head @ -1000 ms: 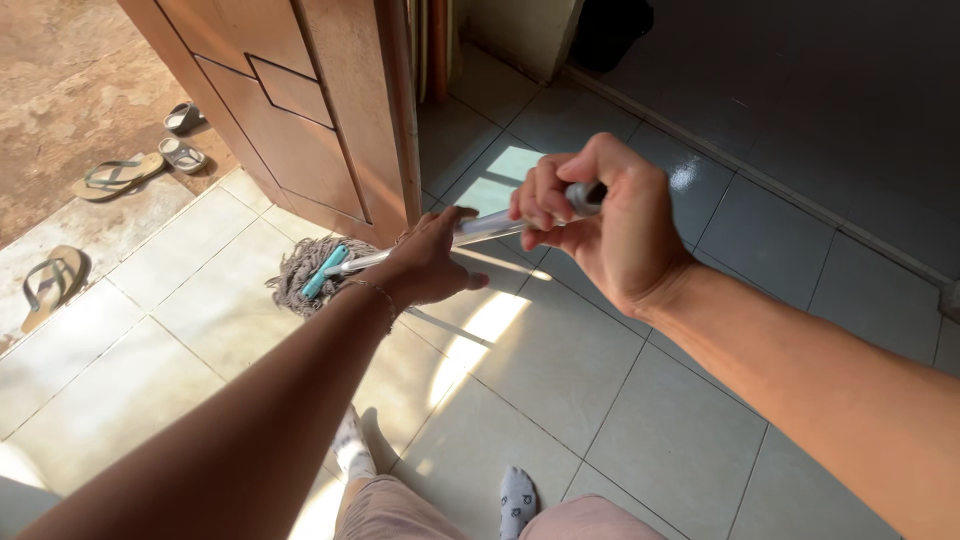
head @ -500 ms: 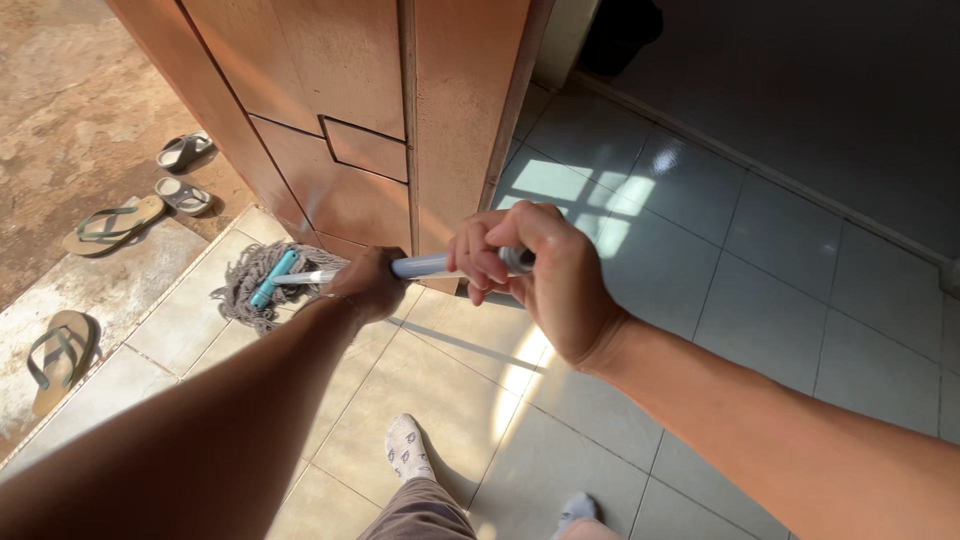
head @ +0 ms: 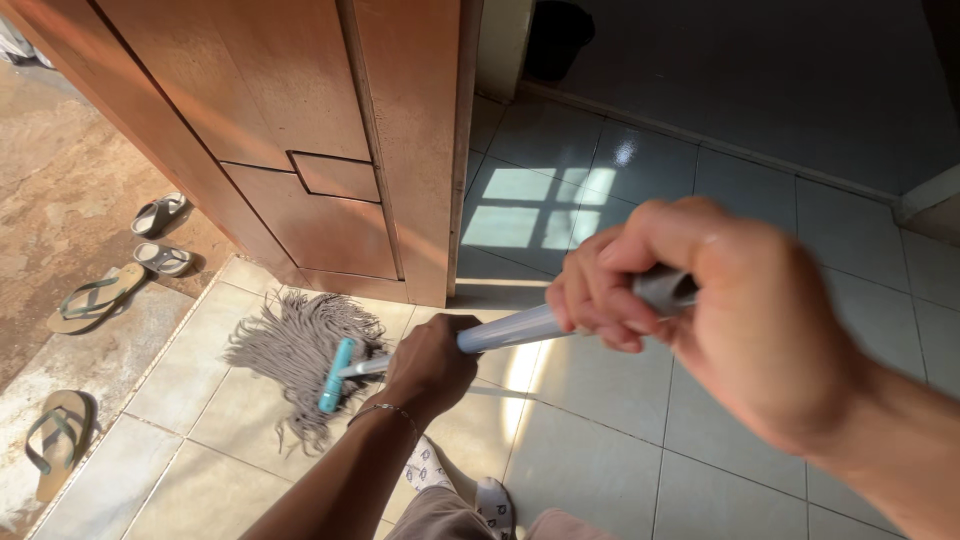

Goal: The person mops a tiled floor using a mop and a bucket. They move the mop across the floor surface, cleaning areas near a cabinet, a refrigerator box, and a doorway.

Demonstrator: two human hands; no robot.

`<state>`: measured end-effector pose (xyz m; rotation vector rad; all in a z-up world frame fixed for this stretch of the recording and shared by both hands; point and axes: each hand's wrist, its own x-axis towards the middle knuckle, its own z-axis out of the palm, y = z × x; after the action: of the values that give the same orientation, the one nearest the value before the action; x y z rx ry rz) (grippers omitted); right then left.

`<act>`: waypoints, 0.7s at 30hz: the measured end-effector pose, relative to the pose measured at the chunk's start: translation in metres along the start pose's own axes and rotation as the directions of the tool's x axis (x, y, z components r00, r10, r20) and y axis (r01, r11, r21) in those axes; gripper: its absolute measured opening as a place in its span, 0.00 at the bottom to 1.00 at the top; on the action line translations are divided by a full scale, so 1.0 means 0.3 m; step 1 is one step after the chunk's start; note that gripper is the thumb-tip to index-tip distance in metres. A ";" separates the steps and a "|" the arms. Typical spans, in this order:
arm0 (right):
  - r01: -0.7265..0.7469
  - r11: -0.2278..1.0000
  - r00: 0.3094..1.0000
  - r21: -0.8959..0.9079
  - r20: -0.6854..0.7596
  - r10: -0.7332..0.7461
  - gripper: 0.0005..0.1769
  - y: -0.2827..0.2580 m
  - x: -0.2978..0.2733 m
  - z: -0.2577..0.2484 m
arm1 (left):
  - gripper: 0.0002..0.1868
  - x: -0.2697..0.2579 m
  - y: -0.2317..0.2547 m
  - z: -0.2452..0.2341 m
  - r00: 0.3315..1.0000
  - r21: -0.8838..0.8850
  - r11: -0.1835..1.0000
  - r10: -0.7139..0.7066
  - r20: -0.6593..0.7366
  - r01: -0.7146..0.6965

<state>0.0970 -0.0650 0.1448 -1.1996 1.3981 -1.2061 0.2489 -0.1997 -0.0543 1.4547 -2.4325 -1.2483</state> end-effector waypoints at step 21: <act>0.087 0.996 0.975 0.024 0.203 -0.090 0.21 0.028 0.329 0.516 | 0.24 0.056 -0.405 -0.400 0.989 -0.086 0.991 -0.115 -0.098 0.106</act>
<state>0.2371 -0.1800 0.1153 -1.3475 1.1925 -1.1167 0.3764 -0.3143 -0.0585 1.6087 -2.2379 -1.2426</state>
